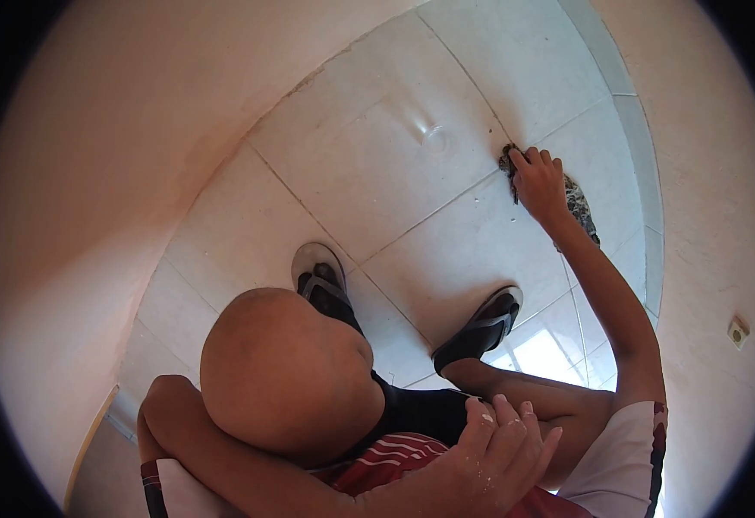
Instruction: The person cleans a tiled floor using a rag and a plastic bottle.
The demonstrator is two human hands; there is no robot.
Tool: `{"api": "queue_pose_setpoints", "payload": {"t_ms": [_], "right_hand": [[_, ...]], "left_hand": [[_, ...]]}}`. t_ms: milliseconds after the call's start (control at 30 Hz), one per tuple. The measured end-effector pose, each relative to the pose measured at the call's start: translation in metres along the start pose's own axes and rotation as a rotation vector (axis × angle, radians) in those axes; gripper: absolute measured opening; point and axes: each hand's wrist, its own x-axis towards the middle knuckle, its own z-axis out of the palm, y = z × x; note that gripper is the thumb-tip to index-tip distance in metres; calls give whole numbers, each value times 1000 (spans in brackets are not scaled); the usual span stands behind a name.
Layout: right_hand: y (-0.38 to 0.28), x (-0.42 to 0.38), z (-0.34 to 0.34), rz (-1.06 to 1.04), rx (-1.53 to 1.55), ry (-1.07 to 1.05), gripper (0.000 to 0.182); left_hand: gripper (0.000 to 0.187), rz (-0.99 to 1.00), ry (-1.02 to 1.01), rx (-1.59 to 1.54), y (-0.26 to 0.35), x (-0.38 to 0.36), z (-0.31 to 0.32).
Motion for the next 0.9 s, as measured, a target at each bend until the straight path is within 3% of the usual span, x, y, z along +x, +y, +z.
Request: {"api": "queue_pose_setpoints", "payload": {"t_ms": [133, 200, 333, 567, 600, 700, 900], "right_hand": [[20, 49, -2, 142, 204, 116, 29], [29, 85, -16, 203, 387, 291, 27], [2, 163, -45, 79, 464, 403, 26], [-119, 209, -16, -302, 182, 297, 11], [-123, 214, -17, -306, 190, 298, 11], [-119, 226, -16, -64, 175, 304, 18], [-118, 218, -16, -152, 234, 205, 18]], "left_hand": [[47, -24, 16, 25, -6, -6, -4], [47, 5, -71, 6, -8, -11, -5], [47, -26, -105, 22, -12, -13, 1], [49, -63, -131, 24, -30, -10, -9], [49, -56, -139, 36, -31, -11, -10], [49, -81, -162, 18, -37, -11, -13], [47, -107, -151, -5, -41, -8, -12]]}}
